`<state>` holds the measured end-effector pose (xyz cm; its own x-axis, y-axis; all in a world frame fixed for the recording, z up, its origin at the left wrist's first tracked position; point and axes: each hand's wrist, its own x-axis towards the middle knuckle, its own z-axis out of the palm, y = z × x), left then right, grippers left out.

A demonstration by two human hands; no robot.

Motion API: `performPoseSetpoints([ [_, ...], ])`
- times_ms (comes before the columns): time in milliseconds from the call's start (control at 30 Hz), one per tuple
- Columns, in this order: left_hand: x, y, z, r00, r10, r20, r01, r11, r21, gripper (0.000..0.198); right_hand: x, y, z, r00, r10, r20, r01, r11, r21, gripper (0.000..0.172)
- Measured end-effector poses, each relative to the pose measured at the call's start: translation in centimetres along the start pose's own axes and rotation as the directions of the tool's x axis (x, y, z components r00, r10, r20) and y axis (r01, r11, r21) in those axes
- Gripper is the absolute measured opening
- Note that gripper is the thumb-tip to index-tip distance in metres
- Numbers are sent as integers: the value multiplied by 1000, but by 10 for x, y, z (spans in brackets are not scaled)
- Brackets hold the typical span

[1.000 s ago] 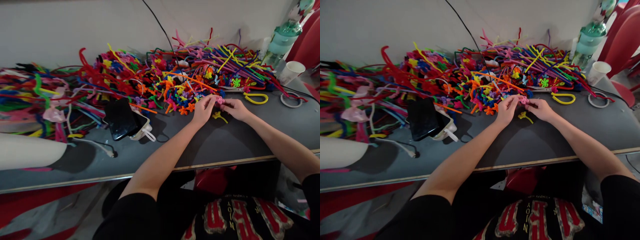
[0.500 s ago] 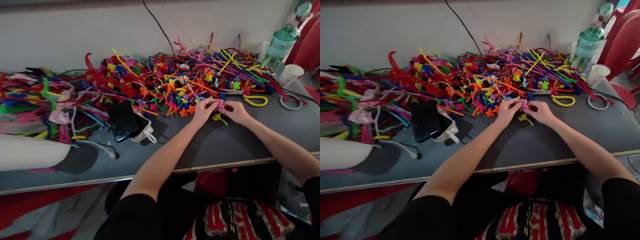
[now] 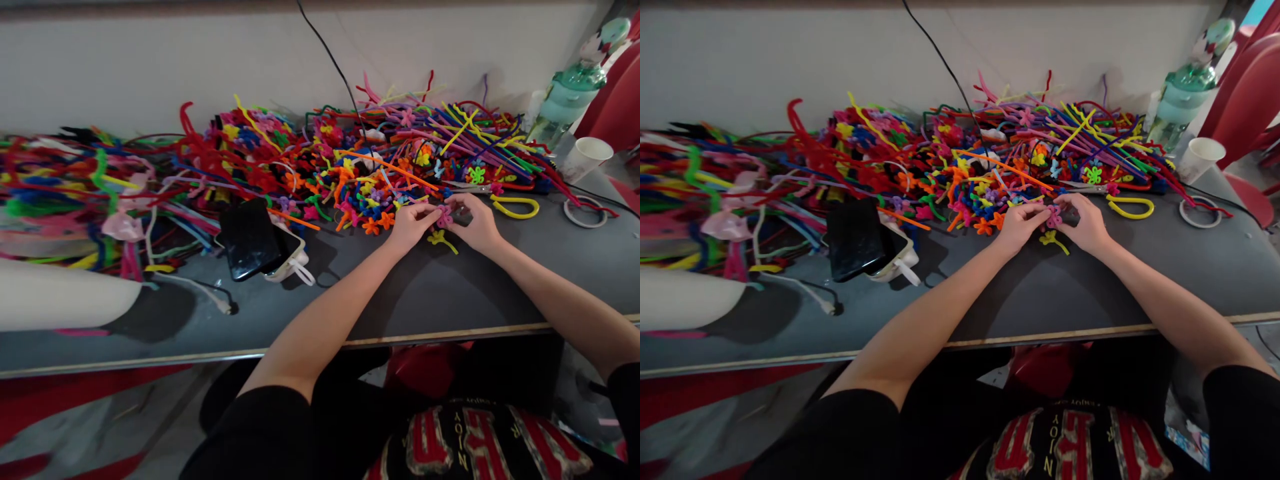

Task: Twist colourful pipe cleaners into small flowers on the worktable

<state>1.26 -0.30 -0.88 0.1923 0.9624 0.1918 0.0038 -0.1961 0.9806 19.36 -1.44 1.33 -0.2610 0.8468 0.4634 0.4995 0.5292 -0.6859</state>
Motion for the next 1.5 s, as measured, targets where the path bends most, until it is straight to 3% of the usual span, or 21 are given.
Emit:
performPoseSetpoints([
  [133, 0, 1, 0, 1000, 5, -9, -5, 1000, -19, 28, -2, -5, -4, 991, -133, -1, 132, 983, -125, 15],
  [233, -1, 5, 0, 1000, 6, -12, -6, 1000, 27, 35, -4, -8, -7, 962, -270, -26, 248, 913, -324, 16],
  [367, -2, 8, 0, 1000, 6, 3, -7, 998, 64, 38, -5, -7, -8, 945, -326, -11, 290, 856, -428, 18],
  [767, -2, 8, -1, 1000, -12, 27, 10, 996, 94, 41, -3, 3, -6, 942, -334, -41, 303, 895, -327, 15],
  [967, -2, 6, 1, 999, -32, 23, 29, 993, 115, 38, -1, 9, -5, 956, -280, -86, 244, 924, -293, 15],
  [1233, -4, 5, 1, 999, 17, 48, -18, 1000, 26, 34, -4, 10, -8, 924, -375, -78, 333, 886, -324, 20],
  [1500, -8, 11, -4, 995, 56, 80, -70, 980, 187, 22, -2, 13, -6, 941, -337, -38, 315, 909, -274, 19],
])
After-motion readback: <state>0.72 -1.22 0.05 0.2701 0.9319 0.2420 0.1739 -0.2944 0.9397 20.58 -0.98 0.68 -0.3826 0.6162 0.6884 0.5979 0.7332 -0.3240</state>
